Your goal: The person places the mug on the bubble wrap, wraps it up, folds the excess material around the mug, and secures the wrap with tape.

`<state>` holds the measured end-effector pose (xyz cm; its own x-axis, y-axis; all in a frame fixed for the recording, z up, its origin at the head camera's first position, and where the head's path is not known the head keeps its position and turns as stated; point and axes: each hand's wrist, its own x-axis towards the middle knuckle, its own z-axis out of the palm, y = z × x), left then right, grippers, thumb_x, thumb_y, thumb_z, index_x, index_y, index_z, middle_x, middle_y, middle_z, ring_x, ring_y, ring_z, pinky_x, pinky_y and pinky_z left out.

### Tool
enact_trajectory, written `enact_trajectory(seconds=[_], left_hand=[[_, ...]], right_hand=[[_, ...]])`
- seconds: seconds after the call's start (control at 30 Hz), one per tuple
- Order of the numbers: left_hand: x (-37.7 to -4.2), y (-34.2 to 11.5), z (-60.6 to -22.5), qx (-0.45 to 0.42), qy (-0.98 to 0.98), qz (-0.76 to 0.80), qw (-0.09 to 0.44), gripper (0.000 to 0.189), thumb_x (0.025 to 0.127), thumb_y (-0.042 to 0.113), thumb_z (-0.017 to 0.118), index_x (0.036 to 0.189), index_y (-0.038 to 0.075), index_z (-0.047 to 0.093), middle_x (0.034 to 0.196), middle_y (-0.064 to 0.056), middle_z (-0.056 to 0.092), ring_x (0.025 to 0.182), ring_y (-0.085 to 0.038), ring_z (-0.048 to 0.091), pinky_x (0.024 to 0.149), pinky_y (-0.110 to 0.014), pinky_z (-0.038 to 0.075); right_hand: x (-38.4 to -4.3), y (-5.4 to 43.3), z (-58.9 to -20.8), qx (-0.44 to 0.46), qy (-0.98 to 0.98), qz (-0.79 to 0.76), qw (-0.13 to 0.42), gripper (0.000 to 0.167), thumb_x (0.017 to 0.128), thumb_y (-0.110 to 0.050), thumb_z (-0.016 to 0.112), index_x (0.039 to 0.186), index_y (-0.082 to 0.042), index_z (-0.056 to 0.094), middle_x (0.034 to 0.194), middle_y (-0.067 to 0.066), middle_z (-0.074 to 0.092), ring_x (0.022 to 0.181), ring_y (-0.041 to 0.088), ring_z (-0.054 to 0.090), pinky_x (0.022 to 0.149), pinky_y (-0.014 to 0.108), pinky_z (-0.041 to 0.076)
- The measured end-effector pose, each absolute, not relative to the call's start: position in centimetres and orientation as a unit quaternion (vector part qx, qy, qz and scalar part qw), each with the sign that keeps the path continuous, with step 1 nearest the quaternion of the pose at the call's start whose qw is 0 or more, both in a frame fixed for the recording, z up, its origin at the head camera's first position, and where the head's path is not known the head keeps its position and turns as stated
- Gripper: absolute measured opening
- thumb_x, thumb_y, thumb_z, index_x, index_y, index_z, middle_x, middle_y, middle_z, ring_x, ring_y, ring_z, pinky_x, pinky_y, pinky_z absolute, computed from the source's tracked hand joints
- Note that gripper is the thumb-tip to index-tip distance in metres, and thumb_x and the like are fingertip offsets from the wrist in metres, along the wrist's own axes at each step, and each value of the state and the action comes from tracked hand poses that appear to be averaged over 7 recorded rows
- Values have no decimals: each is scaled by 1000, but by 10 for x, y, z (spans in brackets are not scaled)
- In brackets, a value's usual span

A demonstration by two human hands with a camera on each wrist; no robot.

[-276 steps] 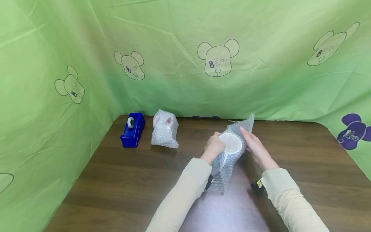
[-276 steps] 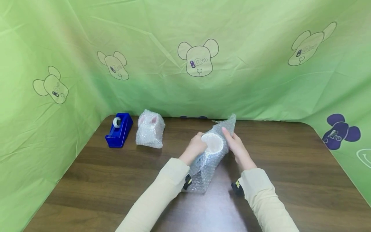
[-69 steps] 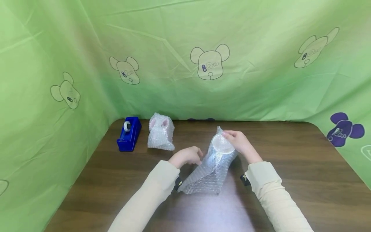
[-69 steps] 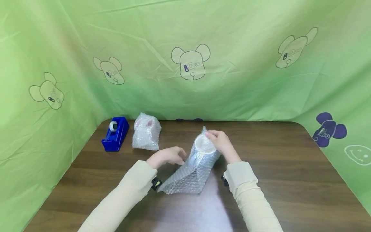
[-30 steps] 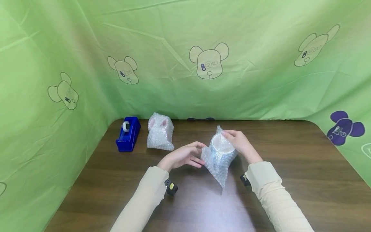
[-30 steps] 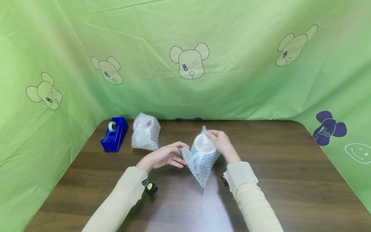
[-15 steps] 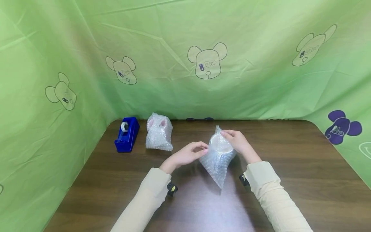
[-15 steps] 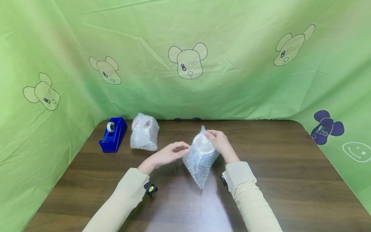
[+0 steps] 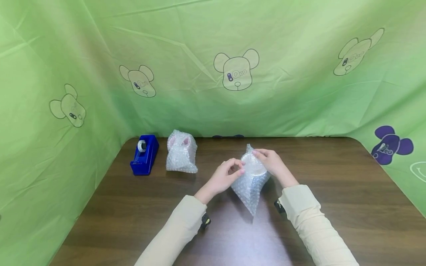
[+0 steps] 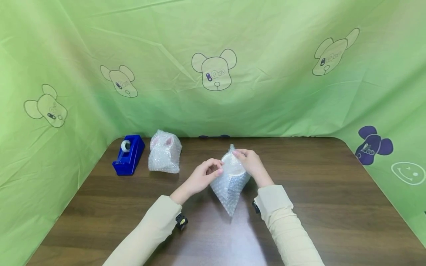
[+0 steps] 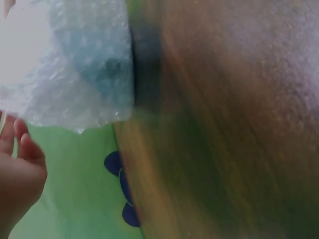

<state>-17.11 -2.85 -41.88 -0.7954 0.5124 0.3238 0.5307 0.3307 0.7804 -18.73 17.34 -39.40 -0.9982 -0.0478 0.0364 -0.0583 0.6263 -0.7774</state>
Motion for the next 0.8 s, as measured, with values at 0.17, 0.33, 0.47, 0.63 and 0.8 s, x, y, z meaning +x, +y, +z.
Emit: enact_trajectory(seconds=[0.17, 0.33, 0.47, 0.63, 0.8], left_hand=[[-171, -18, -417, -312, -830, -461, 19, 13, 96, 19, 56, 103, 9, 56, 112, -8, 66, 82, -11, 45, 73, -20, 38], [-175, -12, -410, -315, -846, -430, 22, 23, 95, 20, 57, 114, 8, 61, 97, -9, 68, 68, -7, 43, 63, -17, 37], [-176, -11, -406, -309, -854, -419, 15, 21, 95, 23, 59, 111, 9, 63, 96, -8, 71, 69, -7, 49, 62, -15, 41], [-172, -8, -398, -291, -889, -353, 19, 19, 97, 28, 54, 107, 12, 58, 104, -8, 72, 85, -17, 64, 69, -24, 49], [-167, -4, -388, -282, -919, -276, 19, 18, 98, 30, 51, 106, 15, 54, 92, -6, 70, 77, -16, 63, 62, -27, 48]], right_hand=[[-185, 173, -392, 25, -902, 430, 0, 54, 101, -36, 43, 138, 3, 45, 140, 28, 47, 129, 44, 44, 109, 56, 35], [-185, 173, -392, 29, -904, 426, 3, 53, 102, -35, 43, 137, 3, 46, 139, 28, 48, 129, 44, 45, 109, 55, 35], [-184, 173, -391, 32, -907, 420, 8, 53, 102, -35, 43, 137, 4, 46, 139, 28, 48, 129, 45, 44, 109, 56, 35], [-184, 172, -391, 36, -913, 407, 14, 51, 102, -34, 43, 136, 3, 47, 138, 29, 48, 129, 46, 44, 108, 56, 35], [-184, 173, -390, 41, -917, 397, 16, 51, 102, -33, 42, 137, 4, 46, 140, 29, 45, 131, 48, 41, 110, 58, 32]])
